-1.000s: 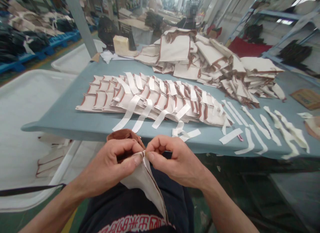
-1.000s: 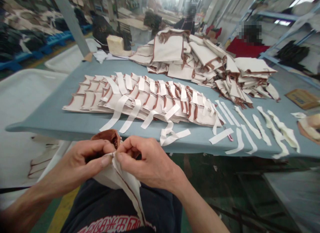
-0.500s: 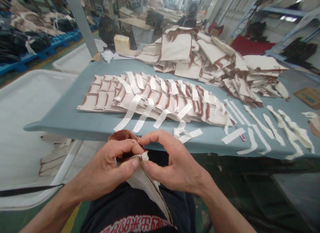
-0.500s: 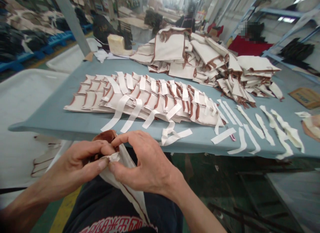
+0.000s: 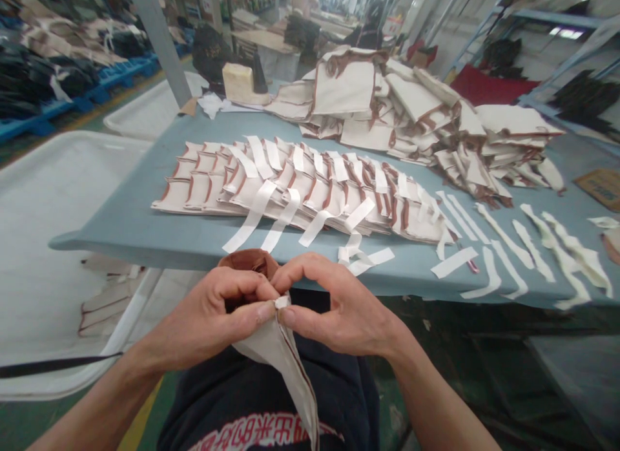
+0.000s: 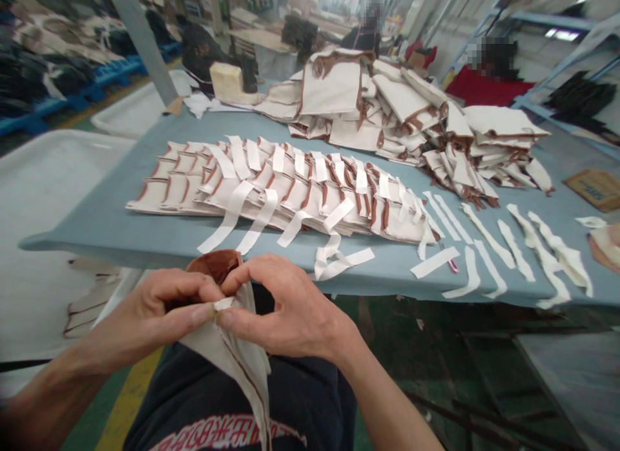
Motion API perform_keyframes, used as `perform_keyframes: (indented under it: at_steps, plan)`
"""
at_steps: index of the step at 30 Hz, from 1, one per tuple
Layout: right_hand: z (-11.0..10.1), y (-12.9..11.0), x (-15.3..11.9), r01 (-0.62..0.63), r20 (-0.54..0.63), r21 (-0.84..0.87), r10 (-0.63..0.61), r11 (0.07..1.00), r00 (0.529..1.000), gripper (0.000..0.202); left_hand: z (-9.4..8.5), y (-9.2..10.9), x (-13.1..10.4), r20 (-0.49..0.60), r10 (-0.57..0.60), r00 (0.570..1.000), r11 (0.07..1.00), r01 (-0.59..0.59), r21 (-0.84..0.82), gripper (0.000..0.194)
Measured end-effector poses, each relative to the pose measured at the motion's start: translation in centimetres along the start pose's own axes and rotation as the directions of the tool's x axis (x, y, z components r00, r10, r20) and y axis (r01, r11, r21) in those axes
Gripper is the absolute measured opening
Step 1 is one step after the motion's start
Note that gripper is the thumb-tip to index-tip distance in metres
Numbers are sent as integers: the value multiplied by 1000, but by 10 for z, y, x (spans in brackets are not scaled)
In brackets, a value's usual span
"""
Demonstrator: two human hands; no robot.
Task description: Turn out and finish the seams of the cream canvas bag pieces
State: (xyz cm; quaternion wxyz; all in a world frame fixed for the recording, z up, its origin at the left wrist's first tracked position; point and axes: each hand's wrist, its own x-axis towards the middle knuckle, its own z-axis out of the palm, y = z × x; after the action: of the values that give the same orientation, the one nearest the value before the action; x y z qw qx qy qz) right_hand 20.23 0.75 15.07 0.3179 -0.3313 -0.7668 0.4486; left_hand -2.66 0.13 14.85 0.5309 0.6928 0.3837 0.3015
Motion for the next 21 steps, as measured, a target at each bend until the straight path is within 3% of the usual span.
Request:
perform_keyframes:
  at_steps: [11,21]
  plan:
    - [-6,3,4,-44,38,-8,44,999,998,10,2,-3,1,-10,-61,998,998,61,-31,31]
    - [-5,-1,5,41,3,-97,-41,994,999,11,3,-2,0,-29,-48,998,999,48,16,29]
